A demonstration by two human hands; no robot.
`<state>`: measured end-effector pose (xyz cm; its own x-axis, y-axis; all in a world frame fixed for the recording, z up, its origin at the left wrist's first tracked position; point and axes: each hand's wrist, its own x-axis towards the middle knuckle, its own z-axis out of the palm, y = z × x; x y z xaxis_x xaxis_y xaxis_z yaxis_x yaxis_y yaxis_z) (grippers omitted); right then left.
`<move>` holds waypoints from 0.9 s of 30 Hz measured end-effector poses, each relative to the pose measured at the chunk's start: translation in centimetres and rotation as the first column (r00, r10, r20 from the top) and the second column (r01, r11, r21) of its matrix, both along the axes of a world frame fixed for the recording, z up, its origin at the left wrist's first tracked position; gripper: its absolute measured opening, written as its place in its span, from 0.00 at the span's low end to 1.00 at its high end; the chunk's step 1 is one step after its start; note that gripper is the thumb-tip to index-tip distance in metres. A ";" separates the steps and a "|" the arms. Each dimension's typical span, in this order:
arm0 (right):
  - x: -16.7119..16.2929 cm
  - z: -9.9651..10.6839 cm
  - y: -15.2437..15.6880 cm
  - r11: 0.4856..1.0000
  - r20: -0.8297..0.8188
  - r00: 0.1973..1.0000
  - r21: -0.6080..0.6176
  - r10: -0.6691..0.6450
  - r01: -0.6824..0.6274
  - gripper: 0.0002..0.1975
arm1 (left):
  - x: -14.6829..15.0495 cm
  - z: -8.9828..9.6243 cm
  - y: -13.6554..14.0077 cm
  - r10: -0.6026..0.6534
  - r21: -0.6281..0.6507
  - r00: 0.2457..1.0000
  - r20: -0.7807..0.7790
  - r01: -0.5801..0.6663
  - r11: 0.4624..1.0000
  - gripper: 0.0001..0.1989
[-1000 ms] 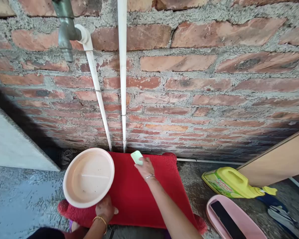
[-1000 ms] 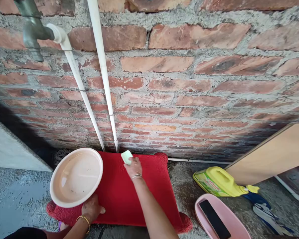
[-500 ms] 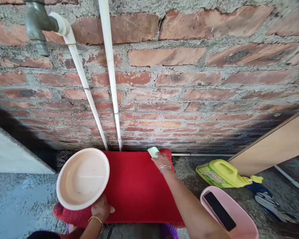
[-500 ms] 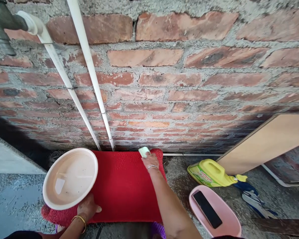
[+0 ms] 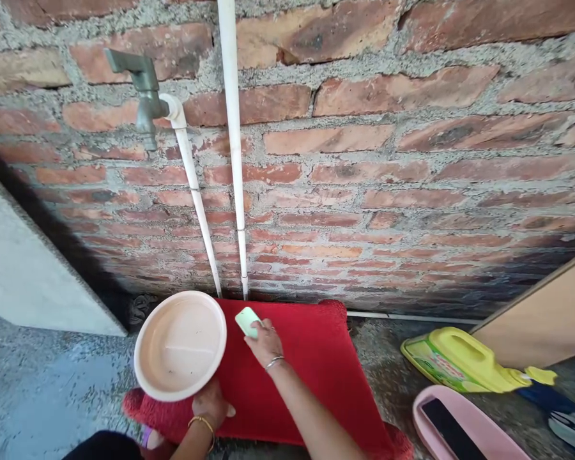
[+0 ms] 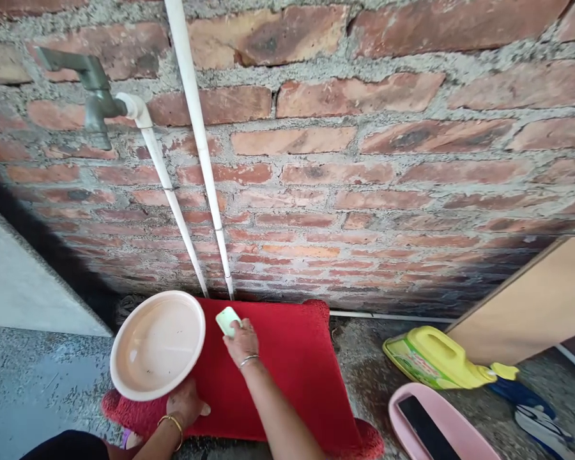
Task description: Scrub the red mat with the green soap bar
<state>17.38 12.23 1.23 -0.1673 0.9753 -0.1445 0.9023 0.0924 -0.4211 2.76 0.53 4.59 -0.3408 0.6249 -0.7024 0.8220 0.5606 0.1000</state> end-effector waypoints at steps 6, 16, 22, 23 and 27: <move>-2.5 -0.6 -0.5 0.993 0.070 0.992 -0.067 0.104 -0.099 0.20 | -0.1 -0.2 0.2 -0.003 -0.031 1.000 0.011 0.003 0.999 0.30; 1.0 2.4 -0.3 0.991 0.140 0.983 -0.048 -0.120 0.128 0.18 | -0.4 -1.6 -0.2 0.002 -0.006 1.000 0.025 -0.002 1.000 0.26; -5.0 1.7 -0.3 0.990 0.091 0.992 -0.119 0.085 -0.074 0.18 | -0.4 -1.0 -0.1 -0.004 -0.005 1.000 0.011 0.004 1.000 0.24; -4.5 1.5 -0.2 0.987 0.106 0.989 -0.134 0.101 -0.087 0.19 | -0.3 -0.9 0.0 -0.011 -0.008 1.000 0.011 0.012 1.000 0.24; 2.5 1.3 0.5 0.989 0.196 0.981 -0.144 0.007 0.021 0.20 | -0.3 -0.9 0.1 -0.020 -0.027 1.000 -0.005 0.020 0.999 0.25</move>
<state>19.84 12.77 2.54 -0.1151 0.9428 -0.3129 0.9688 0.0369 -0.2453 2.48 0.60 3.67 -0.3322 0.6130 -0.7168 0.8337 0.5463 0.0807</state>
